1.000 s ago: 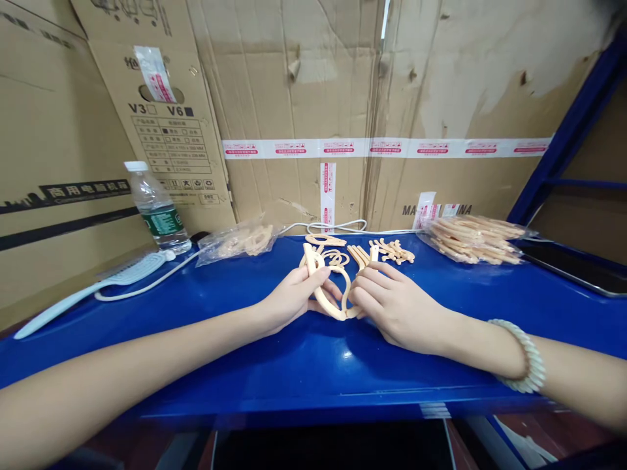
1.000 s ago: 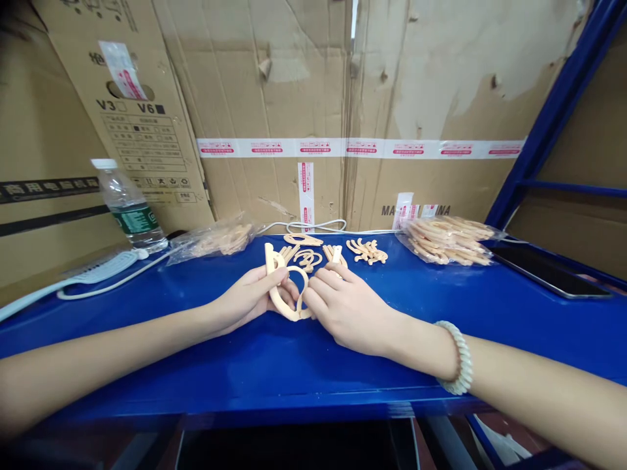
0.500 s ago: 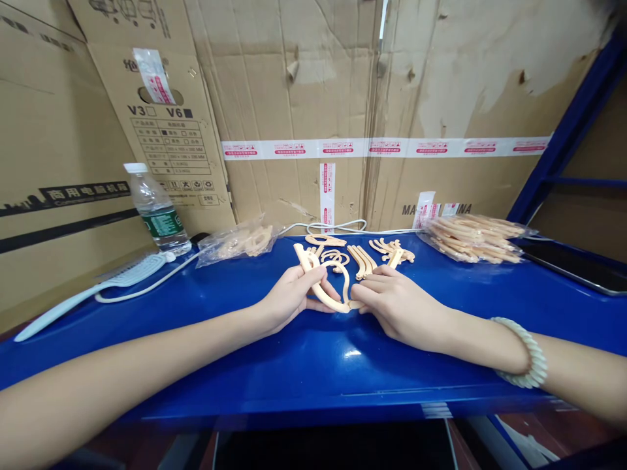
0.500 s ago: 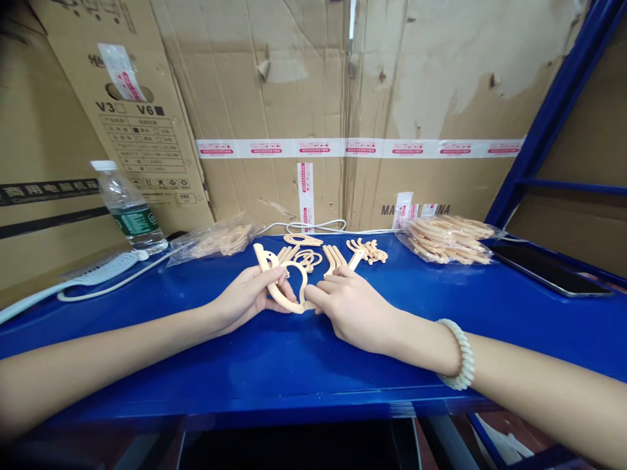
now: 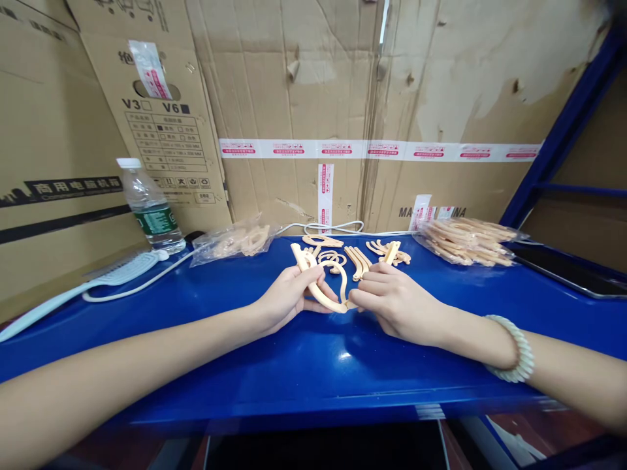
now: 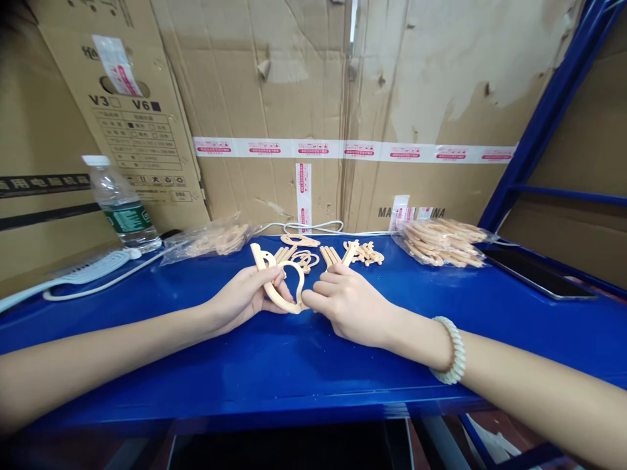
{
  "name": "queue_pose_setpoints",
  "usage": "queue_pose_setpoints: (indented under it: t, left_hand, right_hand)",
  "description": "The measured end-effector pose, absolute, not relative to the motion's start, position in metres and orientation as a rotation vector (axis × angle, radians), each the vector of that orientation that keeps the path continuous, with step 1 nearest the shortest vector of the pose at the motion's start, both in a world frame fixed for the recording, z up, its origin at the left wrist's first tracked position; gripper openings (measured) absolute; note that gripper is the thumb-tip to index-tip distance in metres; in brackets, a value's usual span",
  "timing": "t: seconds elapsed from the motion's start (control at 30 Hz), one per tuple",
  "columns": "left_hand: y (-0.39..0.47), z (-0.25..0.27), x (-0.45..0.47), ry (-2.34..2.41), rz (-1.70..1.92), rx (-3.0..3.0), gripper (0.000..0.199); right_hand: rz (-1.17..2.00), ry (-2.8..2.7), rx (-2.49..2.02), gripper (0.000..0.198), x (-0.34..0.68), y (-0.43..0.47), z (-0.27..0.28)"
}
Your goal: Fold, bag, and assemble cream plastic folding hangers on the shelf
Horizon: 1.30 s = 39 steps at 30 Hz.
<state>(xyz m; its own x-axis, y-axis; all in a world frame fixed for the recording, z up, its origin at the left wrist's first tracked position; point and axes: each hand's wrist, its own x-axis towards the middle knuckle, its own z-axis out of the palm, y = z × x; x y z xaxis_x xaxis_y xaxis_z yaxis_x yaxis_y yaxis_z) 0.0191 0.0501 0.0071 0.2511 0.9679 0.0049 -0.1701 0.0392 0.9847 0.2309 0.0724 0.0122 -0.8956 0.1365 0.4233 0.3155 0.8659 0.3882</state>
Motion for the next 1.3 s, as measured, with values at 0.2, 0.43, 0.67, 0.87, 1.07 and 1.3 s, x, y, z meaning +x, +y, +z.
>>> queue_pose_setpoints:
  t: [0.2, 0.43, 0.67, 0.87, 1.07, 1.3]
  left_hand:
    - [0.050, 0.010, 0.018, 0.936, 1.115, 1.090, 0.031]
    - [0.049, 0.014, 0.021, 0.957, 1.080, 1.105, 0.031]
    - [0.050, 0.010, 0.018, 0.910, 1.059, 1.136, 0.021]
    - [0.051, 0.008, 0.018, 0.889, 1.048, 1.143, 0.021]
    - [0.050, 0.010, 0.019, 0.892, 1.063, 1.126, 0.020]
    - [0.049, 0.012, 0.019, 0.851, 1.067, 1.129, 0.011]
  right_hand:
    - [-0.728, -2.553, -0.268, 0.025, 0.238, 0.079, 0.023]
    - [-0.229, -2.450, -0.602, 0.017, 0.276, 0.118, 0.049]
    - [-0.021, -2.750, -0.649, 0.021, 0.279, 0.143, 0.035]
    - [-0.007, -2.808, -0.693, 0.030, 0.276, 0.146, 0.024]
    - [-0.070, -2.704, -0.756, 0.031, 0.274, 0.142, 0.024]
    - [-0.120, -2.631, -0.776, 0.022, 0.272, 0.133, 0.028]
